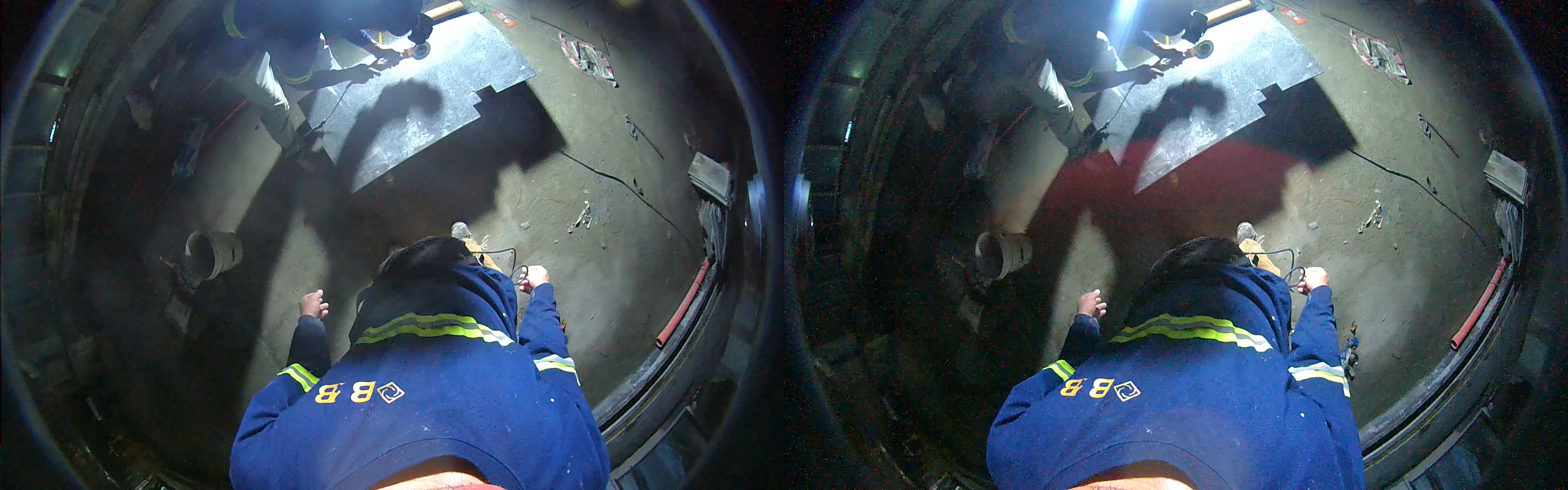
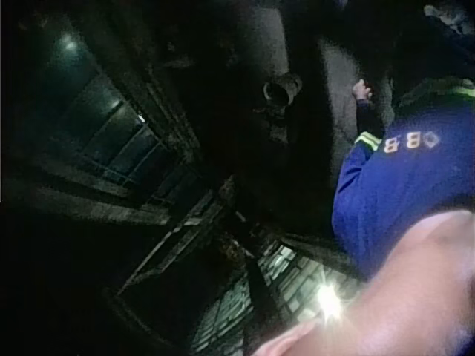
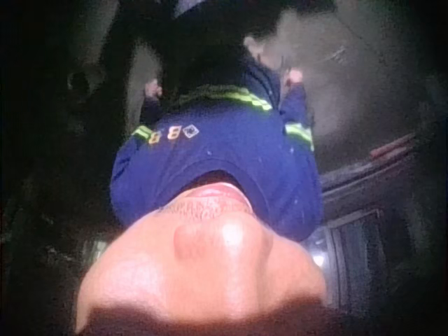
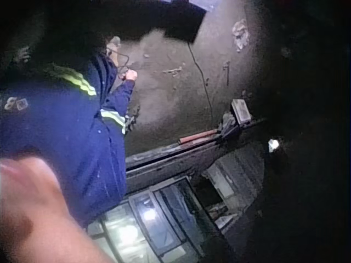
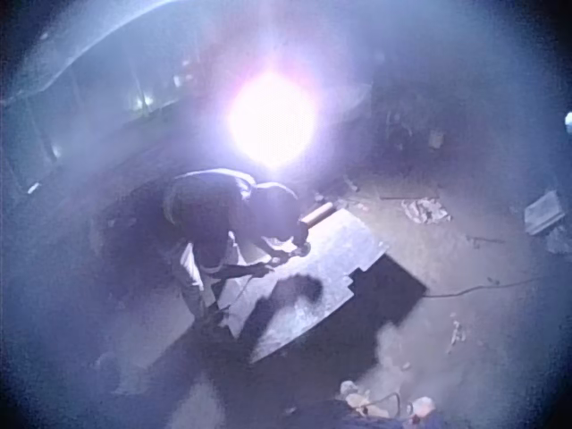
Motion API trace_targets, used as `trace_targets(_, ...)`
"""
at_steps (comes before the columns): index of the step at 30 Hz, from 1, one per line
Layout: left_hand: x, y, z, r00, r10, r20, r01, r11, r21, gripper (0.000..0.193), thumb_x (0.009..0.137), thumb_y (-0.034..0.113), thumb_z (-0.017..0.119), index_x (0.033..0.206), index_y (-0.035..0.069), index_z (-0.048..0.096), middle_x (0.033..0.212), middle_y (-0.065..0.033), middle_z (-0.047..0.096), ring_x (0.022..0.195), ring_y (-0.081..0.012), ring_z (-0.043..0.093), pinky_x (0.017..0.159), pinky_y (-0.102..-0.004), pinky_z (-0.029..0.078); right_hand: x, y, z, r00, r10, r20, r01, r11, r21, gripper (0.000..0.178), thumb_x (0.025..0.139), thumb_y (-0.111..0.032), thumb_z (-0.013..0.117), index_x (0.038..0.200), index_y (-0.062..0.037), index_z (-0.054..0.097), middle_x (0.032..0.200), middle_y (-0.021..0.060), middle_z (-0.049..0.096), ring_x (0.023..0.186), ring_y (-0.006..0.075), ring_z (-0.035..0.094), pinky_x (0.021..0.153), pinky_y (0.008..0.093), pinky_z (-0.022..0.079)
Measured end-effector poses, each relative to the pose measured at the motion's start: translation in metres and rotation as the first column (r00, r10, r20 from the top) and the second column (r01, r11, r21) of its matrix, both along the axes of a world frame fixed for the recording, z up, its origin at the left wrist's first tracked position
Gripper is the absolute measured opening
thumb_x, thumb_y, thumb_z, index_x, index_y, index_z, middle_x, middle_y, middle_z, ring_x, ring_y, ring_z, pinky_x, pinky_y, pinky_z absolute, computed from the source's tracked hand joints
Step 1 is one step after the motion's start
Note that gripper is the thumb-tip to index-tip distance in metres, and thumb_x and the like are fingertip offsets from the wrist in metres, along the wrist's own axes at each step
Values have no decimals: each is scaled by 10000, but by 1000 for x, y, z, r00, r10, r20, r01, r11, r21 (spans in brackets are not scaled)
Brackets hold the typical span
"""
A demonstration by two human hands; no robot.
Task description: The person uses an angle grinder to cut a large dark metal sheet on the floor. They guide the tool along marked lines, reposition the sheet, and continue cutting until a section is separated. Another worker briefly assists by moving the cut piece.
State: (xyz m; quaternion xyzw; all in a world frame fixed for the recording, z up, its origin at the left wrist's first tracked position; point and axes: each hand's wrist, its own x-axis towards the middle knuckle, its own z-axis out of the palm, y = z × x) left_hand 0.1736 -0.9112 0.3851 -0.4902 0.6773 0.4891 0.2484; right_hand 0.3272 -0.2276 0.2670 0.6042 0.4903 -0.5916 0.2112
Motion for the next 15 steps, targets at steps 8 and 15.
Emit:
trace_targets(8, -27, 69, -5, 997, -76, -29, 72, 991, -115, 515, 912, 258, 790, 1324, 58, 555, 1074, -124, 659, 687, -203, 678, 491, -335, 543, -31, 28, 9, 989, -10, -145, 17, 999, 50, 213, 961, -132, 657, 1150, -63, 587, 762, 79, 645, 569, 204, 666, 462, 384, 557)
trace_targets(15, -16, 90, 3, 994, -108, -13, 104, 978, -178, 529, 908, 255, 793, 1337, 52, 559, 1100, -144, 683, 739, -223, 706, 527, -360, 556, -20, 41, -7, 997, 14, -81, -15, 1000, -13, 121, 980, -171, 640, 929, -61, 639, 750, 68, 662, 556, 206, 649, 450, 384, 538)
